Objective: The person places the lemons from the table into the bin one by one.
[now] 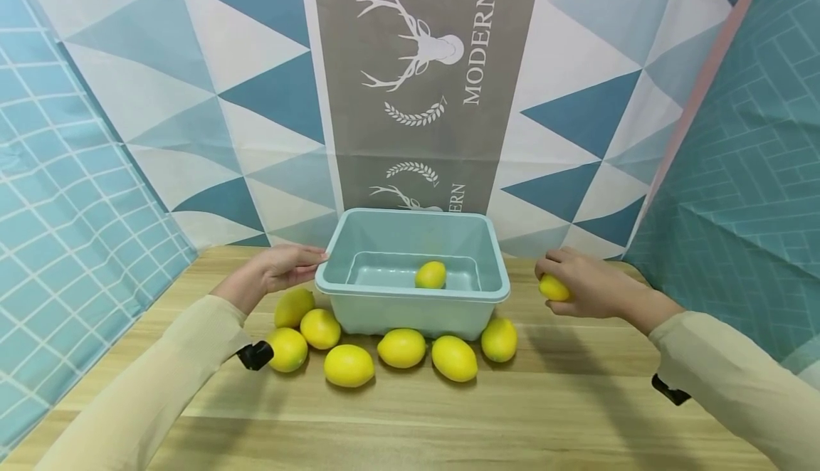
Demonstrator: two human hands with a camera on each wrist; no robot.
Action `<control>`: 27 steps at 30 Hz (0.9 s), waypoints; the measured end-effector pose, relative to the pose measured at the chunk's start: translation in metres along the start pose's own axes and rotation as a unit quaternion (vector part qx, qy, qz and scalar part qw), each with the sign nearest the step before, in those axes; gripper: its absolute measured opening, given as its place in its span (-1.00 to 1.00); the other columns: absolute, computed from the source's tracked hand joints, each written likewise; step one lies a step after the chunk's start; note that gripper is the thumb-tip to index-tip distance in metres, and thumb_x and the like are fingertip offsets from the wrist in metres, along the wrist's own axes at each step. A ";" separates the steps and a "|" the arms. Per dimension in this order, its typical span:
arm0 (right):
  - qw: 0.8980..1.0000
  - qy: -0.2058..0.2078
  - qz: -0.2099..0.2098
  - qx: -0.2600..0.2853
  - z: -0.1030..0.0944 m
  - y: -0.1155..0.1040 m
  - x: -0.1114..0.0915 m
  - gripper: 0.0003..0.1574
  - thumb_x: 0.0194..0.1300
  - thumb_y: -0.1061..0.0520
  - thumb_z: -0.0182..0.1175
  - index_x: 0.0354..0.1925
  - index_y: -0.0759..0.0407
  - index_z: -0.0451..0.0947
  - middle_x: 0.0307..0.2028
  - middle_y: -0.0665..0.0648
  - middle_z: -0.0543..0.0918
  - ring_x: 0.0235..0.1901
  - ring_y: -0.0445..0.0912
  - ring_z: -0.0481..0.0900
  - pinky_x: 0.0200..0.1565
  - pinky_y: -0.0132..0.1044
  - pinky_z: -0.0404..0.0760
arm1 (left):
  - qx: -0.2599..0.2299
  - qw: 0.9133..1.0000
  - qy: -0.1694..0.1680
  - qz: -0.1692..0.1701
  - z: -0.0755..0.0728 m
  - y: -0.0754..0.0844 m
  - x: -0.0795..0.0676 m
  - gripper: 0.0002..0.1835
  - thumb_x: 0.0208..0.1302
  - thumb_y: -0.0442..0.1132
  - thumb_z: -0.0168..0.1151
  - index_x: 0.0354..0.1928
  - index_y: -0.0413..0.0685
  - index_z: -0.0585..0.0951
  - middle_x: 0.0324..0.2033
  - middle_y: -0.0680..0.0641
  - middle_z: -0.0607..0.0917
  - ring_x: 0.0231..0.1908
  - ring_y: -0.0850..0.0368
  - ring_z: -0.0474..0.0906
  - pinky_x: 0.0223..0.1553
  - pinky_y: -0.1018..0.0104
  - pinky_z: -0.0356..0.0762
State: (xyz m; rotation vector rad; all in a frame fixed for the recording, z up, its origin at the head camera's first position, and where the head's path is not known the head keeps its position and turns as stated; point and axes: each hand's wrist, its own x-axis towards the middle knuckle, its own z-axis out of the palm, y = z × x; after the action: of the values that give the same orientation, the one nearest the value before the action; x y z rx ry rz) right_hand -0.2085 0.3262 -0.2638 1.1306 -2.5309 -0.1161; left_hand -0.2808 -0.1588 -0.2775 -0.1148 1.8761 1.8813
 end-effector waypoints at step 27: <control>1.000 -0.008 0.005 -0.011 -0.013 0.002 0.016 -0.50 -0.20 0.09 0.54 -0.25 -0.03 0.52 -0.37 -0.14 0.47 -0.38 -0.30 0.30 -0.44 -0.48 0.45 | 0.006 1.000 -0.007 -0.002 -0.001 0.002 0.001 -0.44 0.39 -0.34 0.08 0.37 -0.35 0.25 -0.21 0.00 0.63 -0.33 0.31 0.66 -0.22 0.54 0.68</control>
State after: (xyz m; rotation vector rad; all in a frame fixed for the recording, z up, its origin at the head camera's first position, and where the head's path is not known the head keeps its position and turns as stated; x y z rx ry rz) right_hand -0.2154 0.3170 -0.2470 1.1122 -2.5421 -0.1514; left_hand -0.2824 -0.1594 -0.2763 -0.1013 1.8761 1.8642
